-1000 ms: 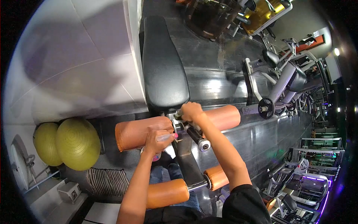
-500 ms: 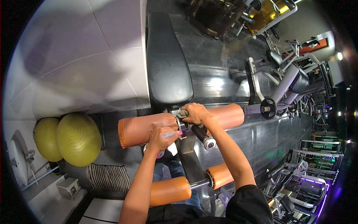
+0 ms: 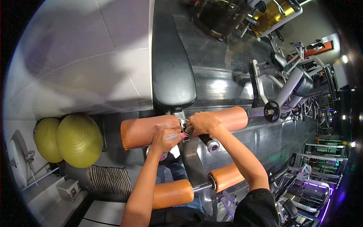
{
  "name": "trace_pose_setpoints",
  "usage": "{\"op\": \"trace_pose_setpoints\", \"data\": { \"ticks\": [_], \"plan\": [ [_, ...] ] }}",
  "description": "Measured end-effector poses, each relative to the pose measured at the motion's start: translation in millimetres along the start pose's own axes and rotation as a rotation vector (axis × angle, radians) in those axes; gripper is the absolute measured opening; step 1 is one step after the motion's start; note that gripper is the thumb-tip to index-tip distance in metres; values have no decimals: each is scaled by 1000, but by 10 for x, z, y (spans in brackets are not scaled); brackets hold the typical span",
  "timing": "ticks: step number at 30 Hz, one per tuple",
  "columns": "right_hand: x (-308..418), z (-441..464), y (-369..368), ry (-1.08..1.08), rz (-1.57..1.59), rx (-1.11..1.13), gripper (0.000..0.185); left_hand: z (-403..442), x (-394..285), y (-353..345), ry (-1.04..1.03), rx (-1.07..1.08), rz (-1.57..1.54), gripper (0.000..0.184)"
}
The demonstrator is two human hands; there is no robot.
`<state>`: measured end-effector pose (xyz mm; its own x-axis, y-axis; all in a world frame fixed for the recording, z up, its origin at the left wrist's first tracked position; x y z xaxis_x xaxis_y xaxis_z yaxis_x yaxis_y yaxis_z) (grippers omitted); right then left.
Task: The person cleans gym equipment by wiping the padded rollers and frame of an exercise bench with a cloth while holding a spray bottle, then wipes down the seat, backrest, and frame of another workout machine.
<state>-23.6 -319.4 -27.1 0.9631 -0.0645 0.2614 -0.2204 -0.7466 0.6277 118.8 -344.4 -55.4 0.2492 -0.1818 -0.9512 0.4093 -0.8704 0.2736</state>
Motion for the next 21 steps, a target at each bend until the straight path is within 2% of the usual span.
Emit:
{"op": "trace_pose_setpoints", "data": {
  "ticks": [1,3,5,7,11,13,14,16,17,18,21],
  "plan": [
    [71,-38,28,-34,-33,97,30,8,38,-18,11,10,-11,32],
    [88,-20,9,-64,-84,120,31,-4,79,-25,27,20,-20,32],
    [97,-48,22,-93,-134,144,33,-20,164,-29,187,52,26,30],
    [31,-262,75,-71,130,260,36,-21,166,-31,170,38,-5,30],
    [-68,-688,144,81,316,227,37,3,165,-43,185,66,-42,30],
    [-222,-749,64,158,626,104,31,-9,93,-11,190,69,-45,30],
    [-248,-723,-10,153,622,102,31,-13,72,-2,201,73,-43,30],
    [-412,-622,-120,-45,715,-35,34,10,132,-47,123,16,-49,32],
    [-459,-543,-163,-56,608,-164,35,6,156,-53,51,-38,-54,36],
    [-470,-456,-280,-59,608,-170,35,12,150,-42,45,-34,-52,36],
    [-541,-469,-458,-179,729,-419,33,30,129,-27,-14,-21,23,35]
  ]
}}
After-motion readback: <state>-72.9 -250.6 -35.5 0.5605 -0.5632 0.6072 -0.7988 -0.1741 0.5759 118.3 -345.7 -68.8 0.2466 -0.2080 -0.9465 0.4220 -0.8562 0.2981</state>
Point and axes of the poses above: each hand's wrist, its own z-axis towards the middle knuckle, its own y-axis out of the back of the hand, x = y × z, the point moved 7 cm from there along z, towards the middle knuckle, and after that the axes turned 12 degrees about x, right-handed, at the moved point
